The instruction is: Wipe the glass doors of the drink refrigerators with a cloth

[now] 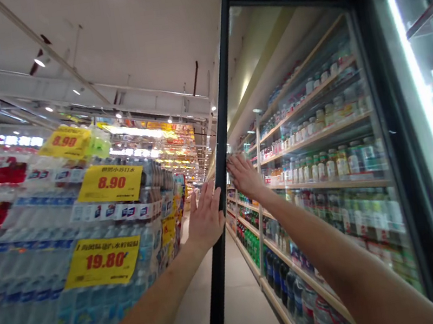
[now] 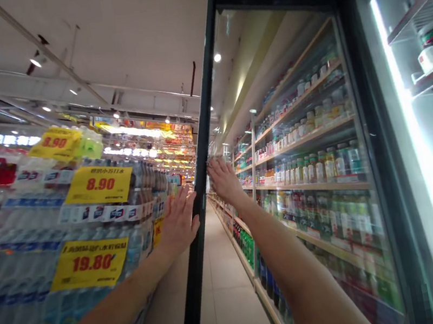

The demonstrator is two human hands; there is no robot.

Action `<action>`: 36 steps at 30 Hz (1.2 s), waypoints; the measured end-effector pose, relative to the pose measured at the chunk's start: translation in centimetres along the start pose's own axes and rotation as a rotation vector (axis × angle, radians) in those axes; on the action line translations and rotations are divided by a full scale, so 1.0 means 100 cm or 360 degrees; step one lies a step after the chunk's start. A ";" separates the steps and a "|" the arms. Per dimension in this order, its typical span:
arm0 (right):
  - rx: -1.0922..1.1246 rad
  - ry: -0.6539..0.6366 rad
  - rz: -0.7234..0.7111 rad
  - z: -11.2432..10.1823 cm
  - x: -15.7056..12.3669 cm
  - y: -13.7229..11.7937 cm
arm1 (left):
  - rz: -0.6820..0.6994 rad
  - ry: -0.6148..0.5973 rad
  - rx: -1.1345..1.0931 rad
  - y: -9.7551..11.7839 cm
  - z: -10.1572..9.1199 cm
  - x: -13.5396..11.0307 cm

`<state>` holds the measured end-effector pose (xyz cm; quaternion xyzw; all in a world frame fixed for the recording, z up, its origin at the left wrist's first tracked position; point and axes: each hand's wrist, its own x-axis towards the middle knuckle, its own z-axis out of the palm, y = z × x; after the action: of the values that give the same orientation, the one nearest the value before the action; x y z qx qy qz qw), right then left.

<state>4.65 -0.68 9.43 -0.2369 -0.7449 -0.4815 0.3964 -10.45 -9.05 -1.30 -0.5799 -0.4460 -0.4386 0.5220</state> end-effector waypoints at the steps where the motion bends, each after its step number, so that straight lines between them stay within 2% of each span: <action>1: 0.0012 -0.0021 -0.0086 0.004 -0.015 -0.005 | -0.0010 0.0000 -0.0001 0.000 0.000 0.000; 5: 0.0037 -0.0169 -0.0740 0.019 -0.083 -0.017 | -0.0015 0.0003 -0.0008 0.001 0.003 0.002; 7: 0.0038 -0.0216 -0.0985 0.018 -0.094 -0.015 | -0.0002 0.0019 -0.0012 0.003 0.007 0.005; 8: 0.0027 -0.0215 -0.1003 0.016 -0.091 -0.011 | 0.0007 0.0030 -0.0014 0.005 0.008 0.008; 10: -0.0021 -0.0164 -0.0787 0.006 -0.067 0.001 | 0.0027 0.0055 -0.0017 0.010 0.010 0.014; 13: -0.0111 -0.0081 -0.0156 -0.012 -0.017 0.026 | 0.0061 0.0070 -0.0018 0.018 0.010 0.025; 15: -0.0127 -0.0066 0.0064 -0.018 0.004 0.036 | 0.0091 0.0070 -0.0018 0.021 0.009 0.031; 16: -0.0123 -0.0053 0.0104 -0.019 0.006 0.038 | 0.0102 0.0071 -0.0019 0.022 0.009 0.033; 18: -0.0101 -0.0030 0.0035 -0.014 -0.006 0.035 | 0.0111 0.0080 -0.0024 0.022 0.010 0.035; 20: -0.0064 -0.0046 -0.0205 -0.005 -0.034 0.025 | 0.0085 0.0095 -0.0037 0.022 0.012 0.035; 22: -0.0020 -0.0117 -0.0537 0.003 -0.062 0.017 | 0.0059 0.0104 -0.0057 0.022 0.016 0.033; 24: 0.0003 -0.0198 -0.0772 0.004 -0.075 0.017 | 0.0062 0.0100 -0.0072 0.022 0.020 0.031; 25: -0.0005 -0.0217 -0.0795 0.003 -0.073 0.020 | 0.0071 0.0094 -0.0072 0.023 0.022 0.031; 27: -0.0055 -0.0183 -0.0606 -0.005 -0.056 0.033 | 0.0077 0.0082 -0.0060 0.026 0.024 0.032; 30: -0.0131 -0.0027 -0.0049 -0.017 -0.020 0.053 | 0.0084 0.0081 -0.0041 0.032 0.025 0.037; 32: -0.0142 0.0037 0.0144 -0.019 -0.010 0.057 | 0.0126 0.0081 -0.0045 0.037 0.025 0.041; 34: -0.0130 0.0046 0.0099 -0.015 -0.018 0.051 | 0.0145 0.0085 -0.0057 0.040 0.025 0.043; 36: -0.0105 0.0007 -0.0137 -0.008 -0.036 0.043 | 0.0121 0.0089 -0.0070 0.042 0.026 0.044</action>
<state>10.16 0.55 8.88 -0.2165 -0.7372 -0.5230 0.3689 -5.27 -6.43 1.87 -0.5953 -0.3992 -0.4442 0.5375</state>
